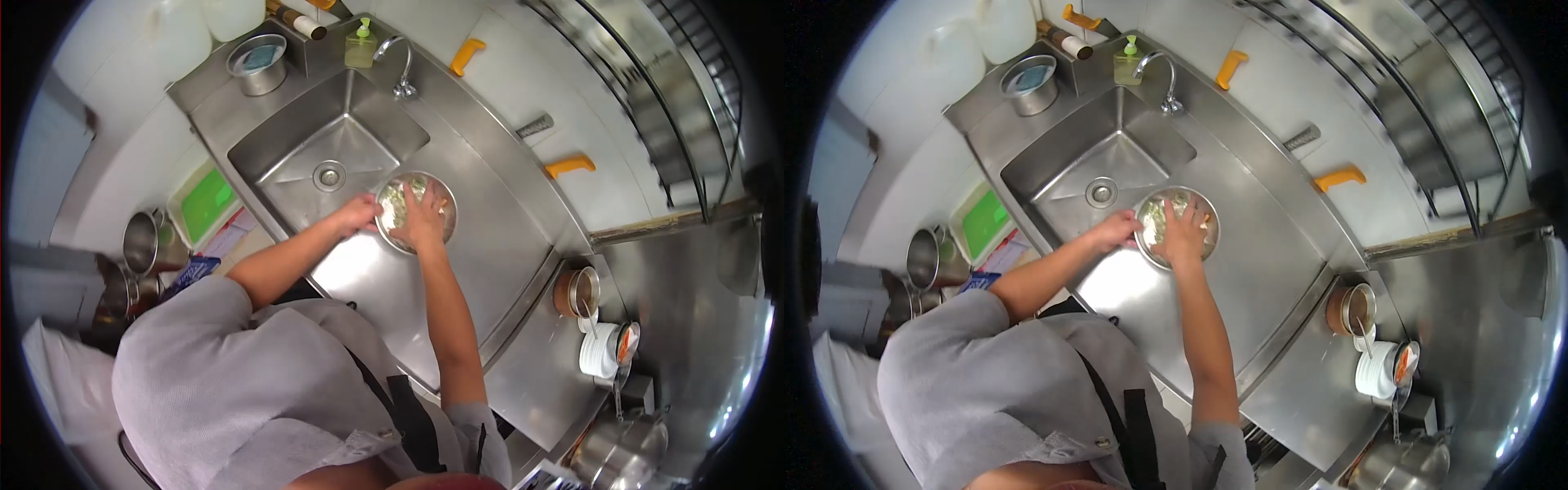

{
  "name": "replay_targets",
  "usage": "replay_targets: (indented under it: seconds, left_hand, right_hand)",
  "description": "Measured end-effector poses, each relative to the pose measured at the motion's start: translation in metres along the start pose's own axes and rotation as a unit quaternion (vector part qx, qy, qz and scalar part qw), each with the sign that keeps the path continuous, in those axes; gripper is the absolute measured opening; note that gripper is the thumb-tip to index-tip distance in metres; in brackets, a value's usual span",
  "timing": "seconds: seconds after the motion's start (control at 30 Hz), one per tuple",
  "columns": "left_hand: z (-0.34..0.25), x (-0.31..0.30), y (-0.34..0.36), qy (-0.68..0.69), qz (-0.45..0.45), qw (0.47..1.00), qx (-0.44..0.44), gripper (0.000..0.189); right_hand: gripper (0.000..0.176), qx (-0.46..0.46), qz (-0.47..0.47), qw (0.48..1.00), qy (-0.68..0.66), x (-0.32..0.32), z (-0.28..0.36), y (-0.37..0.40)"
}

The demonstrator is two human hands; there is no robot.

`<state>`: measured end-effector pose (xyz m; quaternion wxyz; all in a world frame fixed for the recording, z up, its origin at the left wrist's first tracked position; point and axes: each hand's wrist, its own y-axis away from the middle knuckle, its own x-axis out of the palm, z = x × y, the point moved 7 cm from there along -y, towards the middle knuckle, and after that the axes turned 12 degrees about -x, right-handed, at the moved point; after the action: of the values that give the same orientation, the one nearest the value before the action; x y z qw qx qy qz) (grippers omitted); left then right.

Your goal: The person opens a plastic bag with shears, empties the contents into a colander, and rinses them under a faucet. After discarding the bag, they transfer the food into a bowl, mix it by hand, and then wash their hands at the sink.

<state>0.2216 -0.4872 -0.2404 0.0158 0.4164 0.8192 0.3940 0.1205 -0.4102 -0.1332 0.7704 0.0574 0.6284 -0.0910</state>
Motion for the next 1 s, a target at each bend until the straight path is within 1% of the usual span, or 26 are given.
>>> replay_targets:
  seconds: [0.07, 0.1, 0.13, 0.2, 0.23, 0.27, 0.33, 0.37, 0.4, 0.43, 0.47, 0.5, 0.53, 0.6, 0.63, 0.67, 0.73, 0.8, 0.87, 0.9, 0.93, 0.97, 1.0]
  left_hand:
    - [-0.013, -0.002, -0.005, -0.029, -0.002, 1.0, -0.004, 0.015]
    - [-0.011, -0.007, -0.018, -0.05, 0.024, 0.998, -0.007, 0.018]
    - [-0.012, -0.009, -0.019, -0.04, 0.041, 0.998, -0.018, 0.018]
    - [-0.03, -0.007, -0.015, -0.091, 0.081, 0.993, 0.005, 0.021]
    - [-0.03, -0.007, -0.02, -0.04, 0.079, 0.996, 0.013, 0.022]
    - [-0.034, -0.006, -0.018, -0.038, 0.093, 0.995, 0.006, 0.022]
    - [-0.046, -0.005, -0.019, -0.12, 0.083, 0.989, 0.0, 0.018]
    - [-0.046, -0.005, -0.024, -0.139, 0.089, 0.986, 0.002, 0.018]
    - [-0.047, -0.003, -0.026, -0.133, 0.098, 0.986, 0.001, 0.018]
    - [-0.048, -0.002, -0.026, -0.152, 0.108, 0.982, -0.009, 0.019]
    - [-0.049, -0.001, -0.026, -0.175, 0.119, 0.977, -0.019, 0.019]
    - [-0.051, -0.001, -0.024, -0.177, 0.125, 0.976, -0.02, 0.019]
    - [-0.052, 0.001, -0.022, -0.175, 0.135, 0.975, -0.027, 0.02]
    - [-0.052, 0.006, -0.025, -0.179, 0.152, 0.972, -0.032, 0.021]
    - [-0.046, 0.008, -0.03, -0.152, 0.159, 0.975, -0.04, 0.023]
    - [-0.043, 0.008, -0.032, -0.125, 0.165, 0.977, -0.049, 0.024]
    - [-0.039, 0.009, -0.035, -0.115, 0.176, 0.976, -0.062, 0.025]
    - [-0.039, 0.013, -0.033, -0.108, 0.19, 0.973, -0.07, 0.027]
    - [-0.041, 0.015, -0.029, -0.126, 0.173, 0.974, -0.068, 0.027]
    - [-0.042, 0.02, -0.025, -0.12, 0.196, 0.971, -0.067, 0.027]
    - [-0.04, 0.022, -0.025, -0.123, 0.196, 0.971, -0.065, 0.027]
    - [-0.038, 0.022, -0.029, -0.126, 0.188, 0.972, -0.058, 0.026]
    - [-0.036, 0.021, -0.032, -0.128, 0.179, 0.974, -0.052, 0.025]
  right_hand:
    - [0.085, 0.078, 0.103, 0.992, 0.015, 0.009, 0.004, -0.019]
    - [0.08, 0.086, 0.088, 0.991, 0.042, 0.015, 0.001, -0.023]
    - [0.08, 0.098, 0.104, 0.988, 0.052, 0.02, 0.0, -0.027]
    - [0.075, 0.136, 0.117, 0.983, 0.047, 0.02, -0.009, -0.04]
    - [0.069, 0.139, 0.108, 0.982, 0.069, 0.014, -0.01, -0.046]
    - [0.069, 0.152, 0.116, 0.979, 0.076, 0.013, -0.012, -0.049]
    - [0.07, 0.196, 0.109, 0.974, 0.043, 0.01, -0.026, -0.052]
    - [0.065, 0.2, 0.086, 0.975, 0.033, 0.006, -0.033, -0.053]
    - [0.065, 0.205, 0.091, 0.974, 0.041, 0.004, -0.042, -0.051]
    - [0.064, 0.215, 0.088, 0.972, -0.043, 0.006, -0.052, -0.047]
    - [0.064, 0.226, 0.082, 0.962, -0.129, -0.002, -0.045, -0.049]
    - [0.065, 0.268, 0.101, 0.945, -0.158, -0.012, -0.042, -0.042]
    - [0.065, 0.275, 0.098, 0.943, -0.157, -0.012, -0.049, -0.033]
    - [0.069, 0.183, 0.051, 0.924, -0.333, -0.007, -0.054, -0.021]
    - [0.076, 0.271, 0.064, 0.854, -0.439, -0.02, -0.043, -0.016]
    - [0.076, 0.277, 0.06, 0.853, -0.439, -0.005, -0.058, -0.006]
    - [0.087, 0.248, 0.041, 0.868, -0.429, 0.031, -0.096, 0.009]
    - [0.089, 0.262, 0.029, 0.878, -0.4, 0.033, -0.079, 0.004]
    - [0.09, 0.267, 0.023, 0.89, -0.369, 0.032, -0.062, -0.011]
    - [0.088, 0.307, 0.003, 0.86, -0.407, 0.035, -0.054, -0.012]
    - [0.085, 0.345, -0.018, 0.827, -0.445, 0.038, -0.051, -0.011]
    - [0.08, 0.332, -0.042, 0.823, -0.458, 0.049, -0.059, -0.01]
    - [0.08, 0.328, -0.043, 0.825, -0.459, 0.06, -0.068, -0.007]
